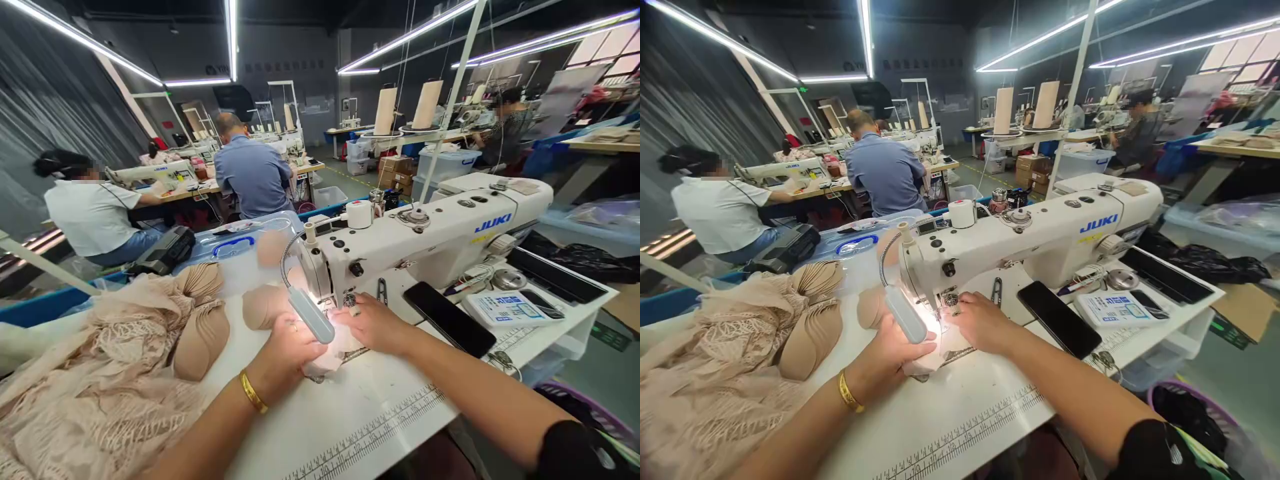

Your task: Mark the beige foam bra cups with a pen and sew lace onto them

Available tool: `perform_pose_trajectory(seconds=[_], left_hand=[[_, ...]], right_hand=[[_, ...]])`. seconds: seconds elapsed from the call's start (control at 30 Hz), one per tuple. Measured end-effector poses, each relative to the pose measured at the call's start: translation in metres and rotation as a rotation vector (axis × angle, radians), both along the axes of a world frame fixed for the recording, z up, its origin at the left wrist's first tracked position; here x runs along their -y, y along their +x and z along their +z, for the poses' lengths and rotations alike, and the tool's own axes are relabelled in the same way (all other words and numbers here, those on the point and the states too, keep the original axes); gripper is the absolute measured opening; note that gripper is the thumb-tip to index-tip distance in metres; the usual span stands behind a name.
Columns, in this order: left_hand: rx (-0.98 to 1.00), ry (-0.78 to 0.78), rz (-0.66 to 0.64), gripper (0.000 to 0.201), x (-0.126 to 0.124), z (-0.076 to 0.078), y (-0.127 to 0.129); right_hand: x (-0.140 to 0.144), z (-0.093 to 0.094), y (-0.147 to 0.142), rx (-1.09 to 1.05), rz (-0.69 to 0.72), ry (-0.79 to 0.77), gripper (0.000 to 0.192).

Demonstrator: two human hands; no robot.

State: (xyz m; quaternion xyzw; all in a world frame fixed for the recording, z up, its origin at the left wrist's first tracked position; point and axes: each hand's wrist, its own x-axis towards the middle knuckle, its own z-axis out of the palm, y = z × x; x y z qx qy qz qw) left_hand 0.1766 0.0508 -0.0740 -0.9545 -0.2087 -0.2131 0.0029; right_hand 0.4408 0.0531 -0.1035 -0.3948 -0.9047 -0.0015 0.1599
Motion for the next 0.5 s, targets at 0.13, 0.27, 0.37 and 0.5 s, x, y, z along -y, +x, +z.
perform_pose_trajectory(seconds=[0.13,0.27,0.37,0.5], left_hand=[[-0.017,-0.001,0.006,0.039,0.0022,-0.0024,-0.0013],[-0.061,0.036,0.046,0.045,0.0026,-0.0024,0.0002],[-0.096,0.063,0.080,0.049,0.0036,-0.0027,0.0022],[-0.069,0.110,0.102,0.047,0.0052,-0.0057,0.0055]], right_hand=[[0.0019,0.0029,0.0010,-0.034,-0.004,-0.015,0.043],[0.0075,0.0051,-0.0002,-0.052,0.100,-0.053,0.044],[0.0082,0.0053,-0.0018,-0.063,0.059,-0.057,0.045],[0.0062,0.0050,-0.0029,-0.051,-0.026,-0.049,0.042]])
